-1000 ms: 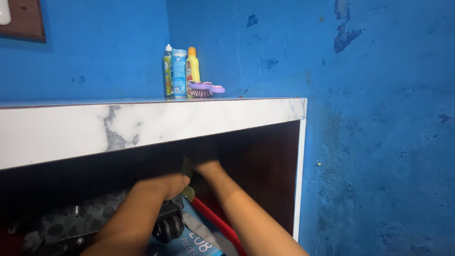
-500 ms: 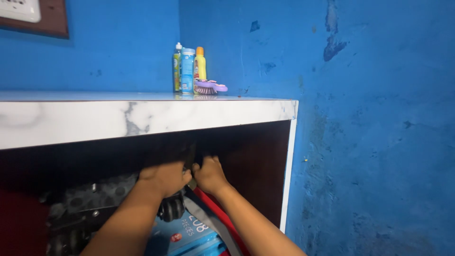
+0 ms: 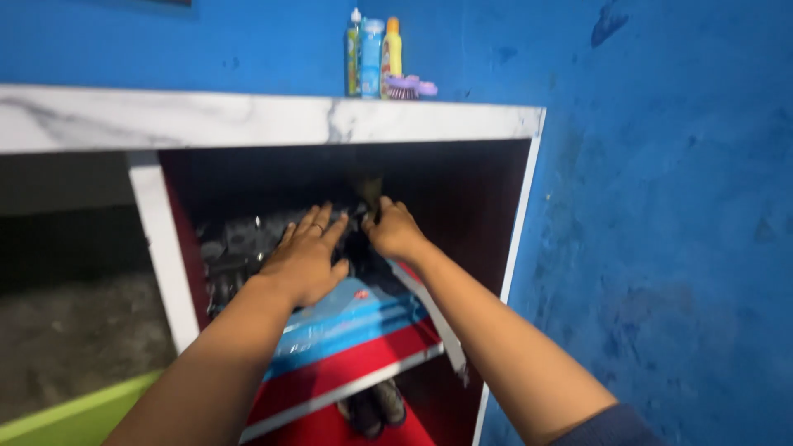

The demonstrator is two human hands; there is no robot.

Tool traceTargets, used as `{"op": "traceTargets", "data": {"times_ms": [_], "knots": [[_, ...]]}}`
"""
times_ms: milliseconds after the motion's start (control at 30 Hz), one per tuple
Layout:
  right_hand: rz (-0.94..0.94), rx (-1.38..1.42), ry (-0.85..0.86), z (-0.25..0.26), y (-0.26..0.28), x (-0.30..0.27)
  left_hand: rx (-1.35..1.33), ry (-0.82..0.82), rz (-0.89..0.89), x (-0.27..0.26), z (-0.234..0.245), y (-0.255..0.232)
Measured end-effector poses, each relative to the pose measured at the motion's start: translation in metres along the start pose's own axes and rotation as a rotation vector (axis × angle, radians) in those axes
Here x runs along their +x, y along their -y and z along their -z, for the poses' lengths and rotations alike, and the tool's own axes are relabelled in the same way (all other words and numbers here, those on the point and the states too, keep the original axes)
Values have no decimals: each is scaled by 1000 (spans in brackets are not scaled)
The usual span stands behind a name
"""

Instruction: Organizing and tidying up various items such as books, a bag, hats, and stationery on a shelf and the floor.

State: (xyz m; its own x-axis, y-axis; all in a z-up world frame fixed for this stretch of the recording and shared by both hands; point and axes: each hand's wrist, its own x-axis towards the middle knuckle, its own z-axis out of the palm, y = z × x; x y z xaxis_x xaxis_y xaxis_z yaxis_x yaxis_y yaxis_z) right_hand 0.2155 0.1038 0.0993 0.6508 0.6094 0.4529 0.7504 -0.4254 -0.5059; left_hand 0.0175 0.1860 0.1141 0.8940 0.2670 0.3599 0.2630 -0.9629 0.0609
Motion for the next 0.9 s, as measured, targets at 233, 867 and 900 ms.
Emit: {"op": "traceTargets", "data": {"times_ms": [233,867,900], "knots": [[-122,400,-34,-19,43,-74,-761,-99,311,-43,-24,20],[-284,299,-816,-110,97,-318,-1041,171,-15,-277,-46,61],[-312,263,-774,-115,96,-333,-1005,232,-29,-287,-55,65]]}}
